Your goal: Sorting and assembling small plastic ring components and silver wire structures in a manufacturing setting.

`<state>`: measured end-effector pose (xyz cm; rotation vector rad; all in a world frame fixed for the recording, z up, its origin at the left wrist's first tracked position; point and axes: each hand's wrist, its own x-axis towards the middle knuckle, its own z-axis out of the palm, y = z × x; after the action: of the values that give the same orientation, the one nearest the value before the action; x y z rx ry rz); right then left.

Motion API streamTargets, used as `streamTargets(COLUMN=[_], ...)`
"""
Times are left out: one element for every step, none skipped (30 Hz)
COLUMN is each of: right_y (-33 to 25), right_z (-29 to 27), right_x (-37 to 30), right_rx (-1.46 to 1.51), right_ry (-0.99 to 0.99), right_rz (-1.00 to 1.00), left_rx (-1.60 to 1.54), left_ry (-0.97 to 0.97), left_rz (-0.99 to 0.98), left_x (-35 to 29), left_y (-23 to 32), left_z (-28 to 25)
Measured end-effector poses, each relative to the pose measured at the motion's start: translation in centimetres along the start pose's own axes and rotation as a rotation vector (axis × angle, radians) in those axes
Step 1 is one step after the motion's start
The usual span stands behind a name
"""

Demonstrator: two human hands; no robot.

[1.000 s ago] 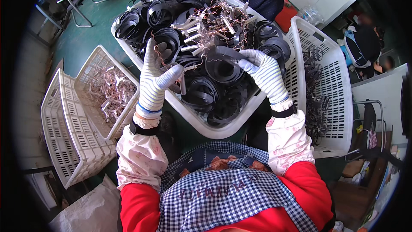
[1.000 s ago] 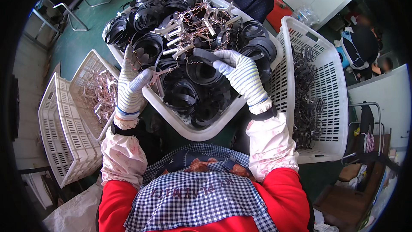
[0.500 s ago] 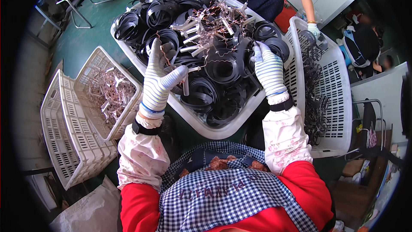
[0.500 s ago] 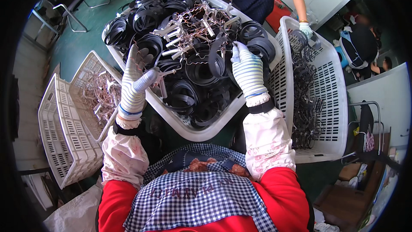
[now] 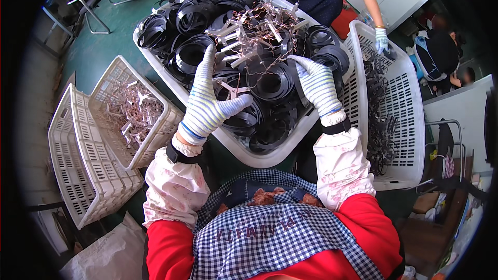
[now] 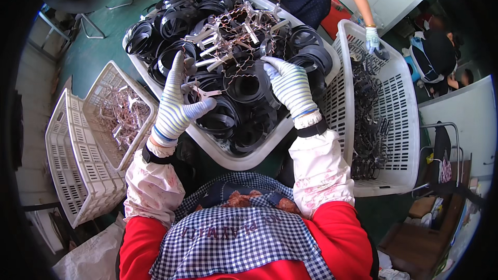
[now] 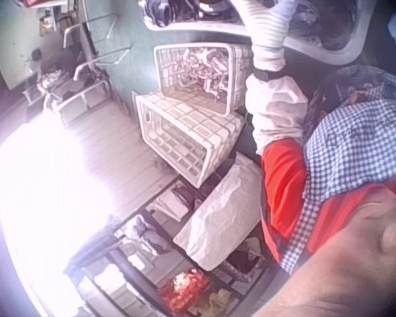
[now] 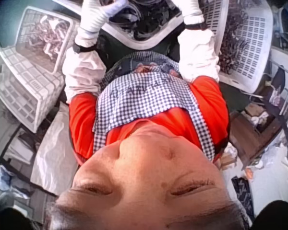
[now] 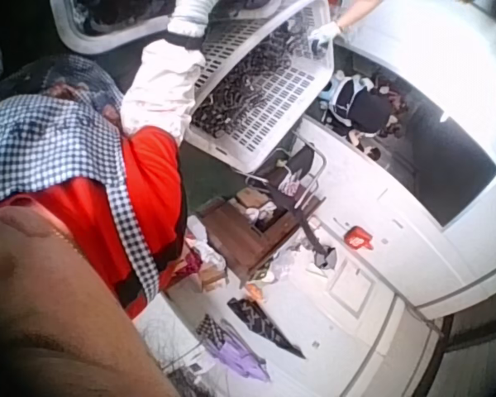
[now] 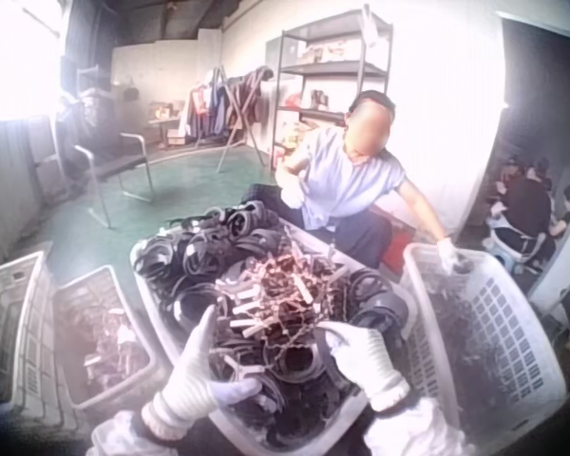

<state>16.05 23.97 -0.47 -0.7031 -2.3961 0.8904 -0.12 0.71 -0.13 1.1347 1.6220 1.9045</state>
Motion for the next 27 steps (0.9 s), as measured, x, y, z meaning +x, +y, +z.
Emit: streamTargets(right_y=[-0.1, 0.0, 1.8, 1.9, 2.0, 2.0, 1.4, 0.7, 0.1, -0.6, 0.7, 2.4, 2.1, 1.9, 1.6, 0.8, 0.4, 0.1, -0.4, -1.0, -1.6, -2.2, -3.0, -3.7, -3.8, -3.7, -3.5], right_z=[-0.3, -0.4, -0.1, 0.1, 0.2, 0.3, 0.1, -0.1, -0.6, -1.1, -0.9, -0.4, 0.3, 0.6, 0.8, 1.0, 1.1, 1.2, 1.2, 1.2, 1.4, 1.7, 2.0, 2.1, 2.2, 2.3, 2.8], right_x=[0.0, -0.1, 0.1, 0.2, 0.2, 0.3, 0.5, 0.6, 0.6, 0.6, 0.5, 0.7, 1.4, 1.7, 1.0, 0.7, 0.4, 0.2, 0.1, 0.0, -0.1, -0.1, -0.3, -0.9, -1.2, -1.4, -1.6], right_rx=[0.015, 0.030, 0.204, 0.205, 0.225, 0.245, 0.144, 0.146, 0.005, -0.140, -0.104, -0.107, 0.503, 1.114, 0.884, 0.883, 0.992, 1.101, 1.214, 1.214, 1.257, 1.300, 1.181, 1.058, 0.949, 0.840, 0.666], right_ry=[0.028, 0.055, 0.056, 0.057, 0.066, 0.074, 0.061, 0.060, 0.025, -0.005, -0.013, -0.005, -0.025, -0.044, -0.005, -0.007, -0.050, -0.094, -0.174, -0.175, -0.228, -0.282, -0.255, -0.244, -0.237, -0.231, -0.143], right_rz=[0.011, 0.023, 0.031, 0.032, 0.061, 0.089, 0.094, 0.095, 0.162, 0.230, 0.201, 0.205, 0.280, 0.344, 0.389, 0.390, 0.390, 0.389, 0.349, 0.349, 0.358, 0.367, 0.340, 0.315, 0.250, 0.186, 0.033], left_rx=[-0.019, -0.021, -0.006, 0.011, 0.012, 0.053, 0.095, 0.096, 0.088, 0.074, 0.308, 0.304, 0.445, 0.586, 0.269, 0.318, 0.396, 0.473, 0.470, 0.511, 0.548, 0.585, 0.586, 0.622, 0.653, 0.650, 0.551], left_ry=[-0.009, -0.013, -0.013, -0.011, -0.012, -0.009, -0.004, -0.004, 0.091, 0.181, 0.195, 0.188, 0.138, 0.085, 0.056, -0.006, -0.093, -0.181, -0.213, -0.246, -0.270, -0.294, -0.292, -0.307, -0.327, -0.331, -0.319], left_rz=[0.003, 0.003, 0.000, -0.004, -0.005, 0.024, 0.053, 0.051, 0.006, -0.036, 0.126, 0.129, 0.203, 0.276, 0.179, 0.266, 0.271, 0.276, 0.309, 0.303, 0.295, 0.288, 0.287, 0.336, 0.389, 0.391, 0.329], left_x=[0.1, 0.1, 0.2, 0.2, 0.2, 0.2, 0.3, 0.3, 0.3, 0.5, 0.8, 0.9, 0.8, 0.7, 0.2, 0.6, 0.4, 0.2, 0.2, 0.2, 0.1, 0.2, 0.4, 0.6, 0.8, 0.9, 1.0], left_y=[-0.1, -0.1, -0.2, -0.2, -0.2, -0.3, 0.1, 0.5, 1.2, 1.7, 1.4, 1.3, 1.5, 1.6, 1.3, 1.4, 1.8, 2.2, 1.6, 1.2, 1.0, 1.0, 1.0, 1.0, 1.1, 1.3, 1.6], left_z=[0.1, 0.3, 0.4, 0.4, 0.2, 0.0, 0.0, 0.1, 0.1, 0.3, -0.4, -0.5, -0.8, -0.9, 0.3, 0.8, 1.1, 1.5, 1.9, 2.1, 2.3, 2.5, 2.7, 2.8, 3.2, 3.6, 3.9])
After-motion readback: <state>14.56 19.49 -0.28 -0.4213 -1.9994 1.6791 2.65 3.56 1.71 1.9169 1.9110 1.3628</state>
